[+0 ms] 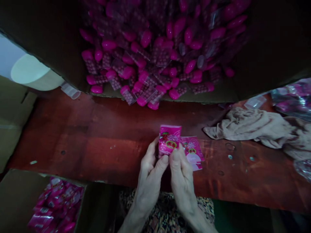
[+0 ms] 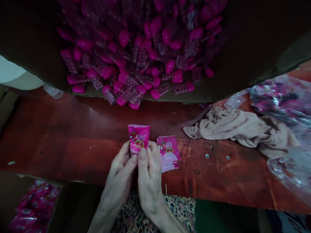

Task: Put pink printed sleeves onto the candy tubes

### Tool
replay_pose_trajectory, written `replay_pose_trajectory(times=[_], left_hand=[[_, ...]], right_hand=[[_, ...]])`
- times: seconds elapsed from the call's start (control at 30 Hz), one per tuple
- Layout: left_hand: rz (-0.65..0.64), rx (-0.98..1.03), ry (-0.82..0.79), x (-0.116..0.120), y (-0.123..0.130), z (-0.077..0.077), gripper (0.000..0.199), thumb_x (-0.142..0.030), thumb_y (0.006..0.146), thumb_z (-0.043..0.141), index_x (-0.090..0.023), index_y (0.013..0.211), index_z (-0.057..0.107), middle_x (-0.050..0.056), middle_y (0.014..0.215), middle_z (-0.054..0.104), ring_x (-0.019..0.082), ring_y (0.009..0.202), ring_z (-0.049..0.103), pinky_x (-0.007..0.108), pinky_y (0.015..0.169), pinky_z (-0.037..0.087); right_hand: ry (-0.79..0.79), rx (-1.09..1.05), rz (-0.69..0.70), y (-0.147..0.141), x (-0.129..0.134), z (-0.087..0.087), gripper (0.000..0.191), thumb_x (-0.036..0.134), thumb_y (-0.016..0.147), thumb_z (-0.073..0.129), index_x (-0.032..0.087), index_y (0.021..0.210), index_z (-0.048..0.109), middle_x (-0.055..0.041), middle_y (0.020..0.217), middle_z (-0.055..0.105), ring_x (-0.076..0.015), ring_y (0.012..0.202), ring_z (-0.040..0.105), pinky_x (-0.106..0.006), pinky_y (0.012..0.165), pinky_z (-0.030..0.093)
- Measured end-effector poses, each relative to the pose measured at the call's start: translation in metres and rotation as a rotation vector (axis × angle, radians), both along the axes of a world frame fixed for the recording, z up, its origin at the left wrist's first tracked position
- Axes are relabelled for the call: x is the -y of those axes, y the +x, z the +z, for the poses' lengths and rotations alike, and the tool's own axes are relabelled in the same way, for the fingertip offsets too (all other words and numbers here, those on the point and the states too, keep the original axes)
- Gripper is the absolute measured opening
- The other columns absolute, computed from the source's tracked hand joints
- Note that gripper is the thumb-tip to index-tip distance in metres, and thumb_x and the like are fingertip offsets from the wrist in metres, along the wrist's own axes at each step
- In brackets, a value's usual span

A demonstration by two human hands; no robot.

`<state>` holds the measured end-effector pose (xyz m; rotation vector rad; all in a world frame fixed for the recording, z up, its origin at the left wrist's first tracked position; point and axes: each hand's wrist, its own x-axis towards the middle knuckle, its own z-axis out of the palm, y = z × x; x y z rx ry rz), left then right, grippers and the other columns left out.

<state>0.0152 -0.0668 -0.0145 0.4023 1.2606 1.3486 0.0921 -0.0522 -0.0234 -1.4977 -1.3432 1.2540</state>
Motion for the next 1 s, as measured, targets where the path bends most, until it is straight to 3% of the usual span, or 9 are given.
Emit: replay_pose_trajectory(times=[0.1, 0.2, 0.27, 0.4, 0.57, 0.83, 1.0], left_hand=[[-0.021, 0.044, 0.0, 0.0, -0.002, 0.001, 0.028, -0.025, 0.085, 0.054, -0.023, 0.112, 0.062, 0.004, 0.104, 0.066, 0.014, 0.091, 0.059, 0.026, 0.082, 0.044], [-0.087, 0.071, -0.019, 0.0, -0.008, 0.003, 0.023, -0.024, 0.084, 0.056, -0.022, 0.105, 0.065, 0.0, 0.079, 0.066, 0.009, 0.067, 0.057, 0.02, 0.062, 0.044], [-0.13, 0.069, -0.046, 0.0, -0.011, 0.004, 0.019, -0.025, 0.083, 0.057, -0.02, 0.1, 0.066, -0.001, 0.069, 0.064, 0.006, 0.057, 0.053, 0.017, 0.054, 0.04], [-0.105, 0.162, -0.074, -0.001, -0.011, 0.005, 0.016, -0.026, 0.084, 0.057, -0.015, 0.085, 0.068, -0.001, 0.062, 0.062, 0.002, 0.046, 0.046, 0.014, 0.046, 0.033], [-0.072, 0.228, -0.036, -0.001, -0.007, 0.002, 0.015, -0.023, 0.082, 0.058, -0.017, 0.085, 0.071, -0.002, 0.058, 0.06, 0.001, 0.042, 0.044, 0.014, 0.043, 0.03], [-0.085, 0.177, 0.0, -0.001, 0.0, -0.005, 0.018, -0.023, 0.084, 0.056, -0.02, 0.093, 0.072, -0.003, 0.059, 0.057, 0.002, 0.044, 0.043, 0.015, 0.043, 0.031], [-0.054, -0.014, -0.005, 0.002, 0.0, -0.002, 0.021, -0.026, 0.083, 0.057, -0.022, 0.099, 0.07, -0.003, 0.061, 0.056, 0.004, 0.048, 0.042, 0.017, 0.045, 0.035]], right_hand=[[0.111, 0.095, 0.017, 0.004, -0.007, 0.003, 0.024, 0.037, 0.086, 0.054, 0.025, 0.105, 0.061, -0.0057, 0.105, 0.054, -0.0215, 0.099, 0.049, -0.041, 0.089, 0.04], [0.026, -0.091, -0.025, 0.011, -0.018, 0.004, 0.029, 0.036, 0.083, 0.059, 0.025, 0.11, 0.059, -0.0045, 0.1, 0.06, -0.0188, 0.088, 0.056, -0.037, 0.079, 0.047], [0.003, -0.21, -0.054, 0.014, -0.023, 0.004, 0.022, 0.035, 0.083, 0.06, 0.024, 0.101, 0.064, -0.0021, 0.089, 0.065, -0.0163, 0.077, 0.059, -0.032, 0.071, 0.049], [0.157, -0.154, -0.126, 0.016, -0.023, 0.002, 0.011, 0.027, 0.08, 0.065, 0.02, 0.072, 0.066, 0.0006, 0.076, 0.064, -0.0144, 0.072, 0.059, -0.029, 0.069, 0.047], [0.336, -0.064, -0.158, 0.014, -0.018, 0.001, 0.011, 0.02, 0.083, 0.061, 0.02, 0.072, 0.063, 0.002, 0.073, 0.061, -0.0123, 0.067, 0.055, -0.025, 0.063, 0.044], [0.183, -0.152, -0.206, 0.012, -0.022, 0.003, 0.024, 0.025, 0.084, 0.059, 0.018, 0.062, 0.054, 0.005, 0.061, 0.049, -0.0082, 0.053, 0.043, -0.02, 0.049, 0.036], [0.004, -0.325, -0.199, 0.014, -0.025, 0.001, 0.026, 0.033, 0.086, 0.056, 0.019, 0.064, 0.053, 0.0054, 0.059, 0.047, -0.0077, 0.049, 0.041, -0.02, 0.046, 0.036]])
